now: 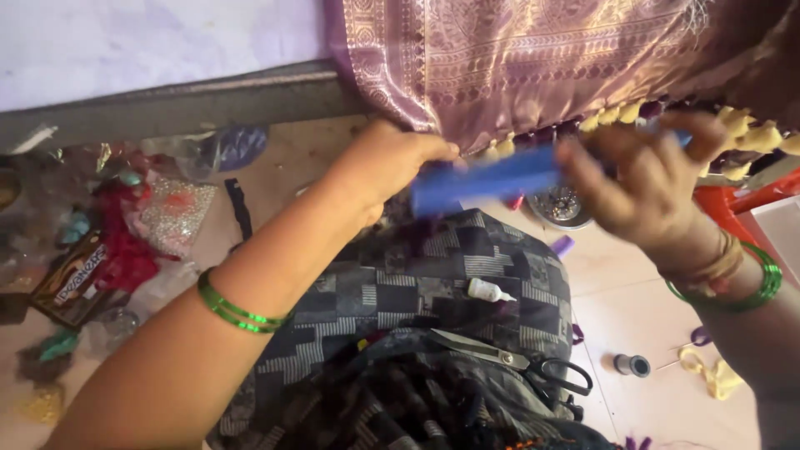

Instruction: Attaching and trimming decorative tassels on a purple saree border using thread and glue.

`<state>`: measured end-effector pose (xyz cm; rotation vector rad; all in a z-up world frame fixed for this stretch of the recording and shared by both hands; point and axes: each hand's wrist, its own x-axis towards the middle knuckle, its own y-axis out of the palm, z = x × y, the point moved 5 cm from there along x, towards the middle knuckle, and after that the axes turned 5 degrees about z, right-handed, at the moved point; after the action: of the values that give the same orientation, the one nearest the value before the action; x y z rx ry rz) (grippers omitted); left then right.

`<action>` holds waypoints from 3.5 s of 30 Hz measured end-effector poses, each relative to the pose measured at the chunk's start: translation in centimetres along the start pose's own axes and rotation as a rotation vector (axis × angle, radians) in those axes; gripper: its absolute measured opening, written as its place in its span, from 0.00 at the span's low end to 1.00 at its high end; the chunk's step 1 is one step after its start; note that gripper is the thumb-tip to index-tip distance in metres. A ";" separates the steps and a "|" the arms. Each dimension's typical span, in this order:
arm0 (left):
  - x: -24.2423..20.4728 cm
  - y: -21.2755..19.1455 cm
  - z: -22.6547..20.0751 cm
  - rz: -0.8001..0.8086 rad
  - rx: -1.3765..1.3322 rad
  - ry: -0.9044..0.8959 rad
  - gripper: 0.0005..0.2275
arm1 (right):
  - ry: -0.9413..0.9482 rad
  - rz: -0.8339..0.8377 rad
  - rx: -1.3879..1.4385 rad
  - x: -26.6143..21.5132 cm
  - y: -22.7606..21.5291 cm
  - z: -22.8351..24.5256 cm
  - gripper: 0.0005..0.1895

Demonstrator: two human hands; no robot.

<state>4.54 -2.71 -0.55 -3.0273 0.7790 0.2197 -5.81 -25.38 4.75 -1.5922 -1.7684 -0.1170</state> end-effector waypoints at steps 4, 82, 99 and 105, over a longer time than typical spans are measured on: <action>0.3 -0.2 0.0 -0.074 0.135 -0.047 0.10 | 0.139 0.178 0.016 -4.1 2.6 0.9 0.25; -0.2 1.3 8.0 -0.200 -0.249 0.294 0.08 | 1.324 -0.306 0.660 0.7 -3.3 -9.7 0.04; -1.5 1.2 5.4 -0.287 -0.057 0.330 0.08 | 1.055 -0.009 0.239 1.4 -3.8 -2.7 0.08; -2.3 2.1 4.1 -0.156 -0.168 0.022 0.09 | 0.766 0.106 0.531 7.3 -0.7 5.0 0.13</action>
<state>0.94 -3.29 -4.26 -3.2335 0.5477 0.2618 -8.34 -16.95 5.58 -1.0445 -1.0028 -0.1636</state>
